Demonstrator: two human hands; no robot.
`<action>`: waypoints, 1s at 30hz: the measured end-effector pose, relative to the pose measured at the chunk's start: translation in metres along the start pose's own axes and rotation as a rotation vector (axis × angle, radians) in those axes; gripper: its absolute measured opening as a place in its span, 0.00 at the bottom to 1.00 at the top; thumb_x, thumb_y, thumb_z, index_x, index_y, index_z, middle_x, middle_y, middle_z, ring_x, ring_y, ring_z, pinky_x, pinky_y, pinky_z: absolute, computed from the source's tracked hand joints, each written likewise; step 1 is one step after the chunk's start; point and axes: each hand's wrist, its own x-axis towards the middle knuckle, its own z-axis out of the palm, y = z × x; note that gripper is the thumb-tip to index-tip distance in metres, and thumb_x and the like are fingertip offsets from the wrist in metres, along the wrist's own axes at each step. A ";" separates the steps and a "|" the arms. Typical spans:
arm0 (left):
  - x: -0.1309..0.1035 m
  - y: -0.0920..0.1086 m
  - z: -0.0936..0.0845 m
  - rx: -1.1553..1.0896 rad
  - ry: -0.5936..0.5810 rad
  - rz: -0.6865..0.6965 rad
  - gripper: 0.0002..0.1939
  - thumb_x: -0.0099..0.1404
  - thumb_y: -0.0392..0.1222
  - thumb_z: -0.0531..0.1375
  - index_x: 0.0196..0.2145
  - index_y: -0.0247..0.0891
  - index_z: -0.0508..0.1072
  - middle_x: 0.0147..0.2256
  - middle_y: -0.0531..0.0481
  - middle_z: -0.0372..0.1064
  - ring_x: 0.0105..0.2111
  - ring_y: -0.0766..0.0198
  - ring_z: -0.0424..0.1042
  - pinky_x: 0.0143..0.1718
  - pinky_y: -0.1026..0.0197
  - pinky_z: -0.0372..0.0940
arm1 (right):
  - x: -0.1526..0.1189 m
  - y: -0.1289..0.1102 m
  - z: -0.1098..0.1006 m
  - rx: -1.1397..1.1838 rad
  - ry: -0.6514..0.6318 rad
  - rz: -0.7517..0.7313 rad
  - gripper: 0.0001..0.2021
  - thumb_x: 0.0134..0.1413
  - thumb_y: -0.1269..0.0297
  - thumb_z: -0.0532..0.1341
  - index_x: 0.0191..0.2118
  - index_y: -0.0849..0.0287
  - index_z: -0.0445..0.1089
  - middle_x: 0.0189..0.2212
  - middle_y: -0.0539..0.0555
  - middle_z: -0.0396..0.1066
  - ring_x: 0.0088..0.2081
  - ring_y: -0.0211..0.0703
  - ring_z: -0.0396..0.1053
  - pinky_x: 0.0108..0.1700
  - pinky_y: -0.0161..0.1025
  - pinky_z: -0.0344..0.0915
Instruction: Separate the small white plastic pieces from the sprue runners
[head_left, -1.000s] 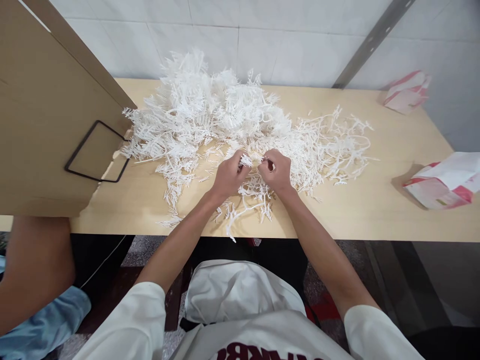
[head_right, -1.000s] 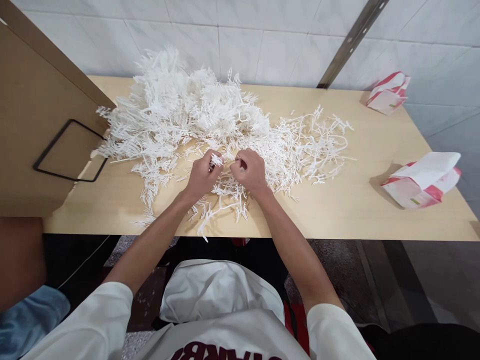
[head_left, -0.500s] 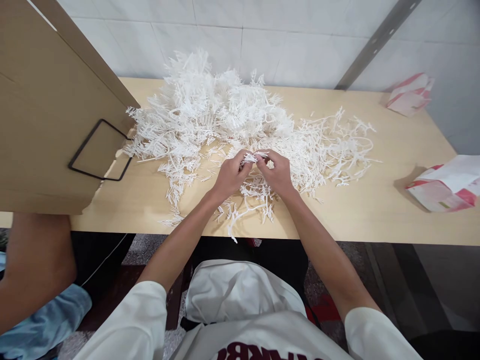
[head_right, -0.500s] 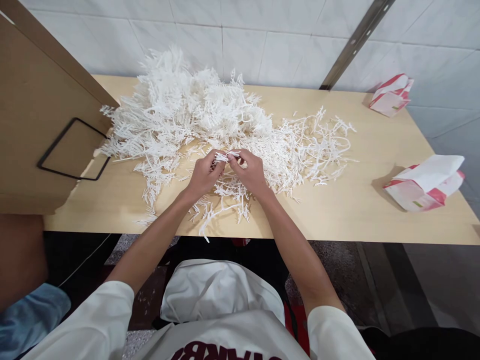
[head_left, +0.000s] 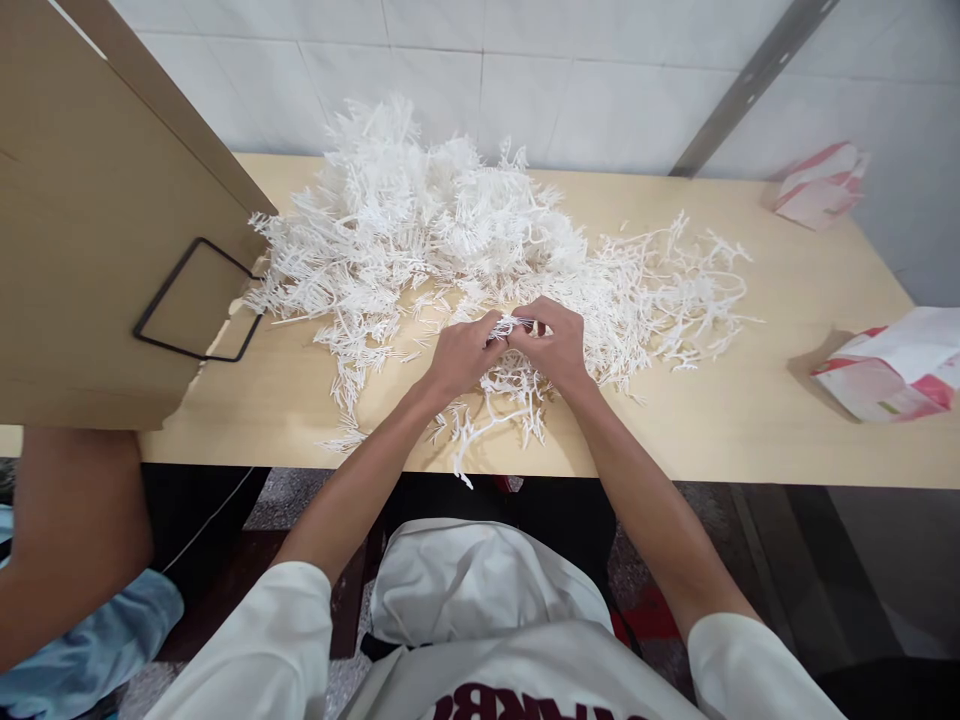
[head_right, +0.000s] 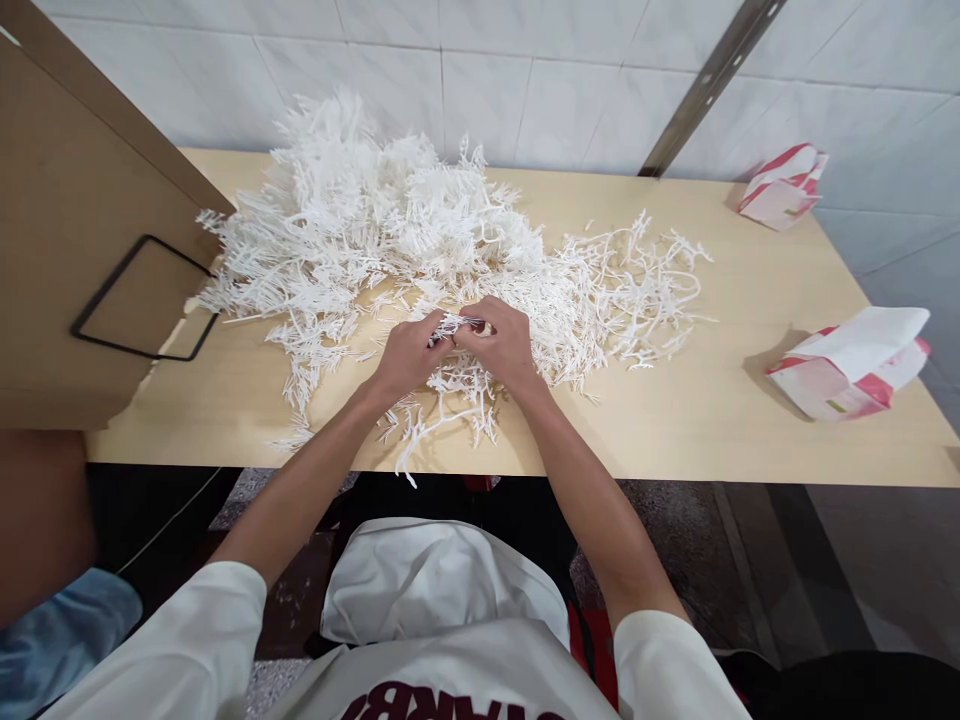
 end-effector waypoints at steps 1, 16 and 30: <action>0.000 0.001 0.000 0.015 -0.001 -0.012 0.07 0.65 0.39 0.53 0.38 0.38 0.69 0.28 0.49 0.72 0.28 0.61 0.69 0.29 0.61 0.49 | 0.000 0.000 0.000 -0.005 0.006 -0.005 0.09 0.41 0.73 0.57 0.28 0.57 0.74 0.23 0.48 0.71 0.24 0.35 0.64 0.26 0.35 0.61; 0.002 -0.005 -0.006 -0.223 0.215 -0.107 0.08 0.64 0.39 0.53 0.37 0.39 0.71 0.24 0.54 0.68 0.25 0.66 0.63 0.30 0.63 0.54 | 0.003 -0.004 -0.005 0.084 -0.013 0.051 0.11 0.49 0.74 0.57 0.37 0.56 0.73 0.31 0.50 0.72 0.31 0.37 0.69 0.32 0.35 0.67; 0.002 -0.008 -0.003 -0.230 0.147 -0.054 0.11 0.69 0.39 0.50 0.46 0.39 0.69 0.35 0.48 0.75 0.34 0.60 0.73 0.36 0.61 0.61 | 0.003 -0.005 -0.006 0.251 -0.208 0.311 0.17 0.60 0.47 0.58 0.40 0.54 0.76 0.32 0.50 0.77 0.33 0.39 0.74 0.38 0.37 0.68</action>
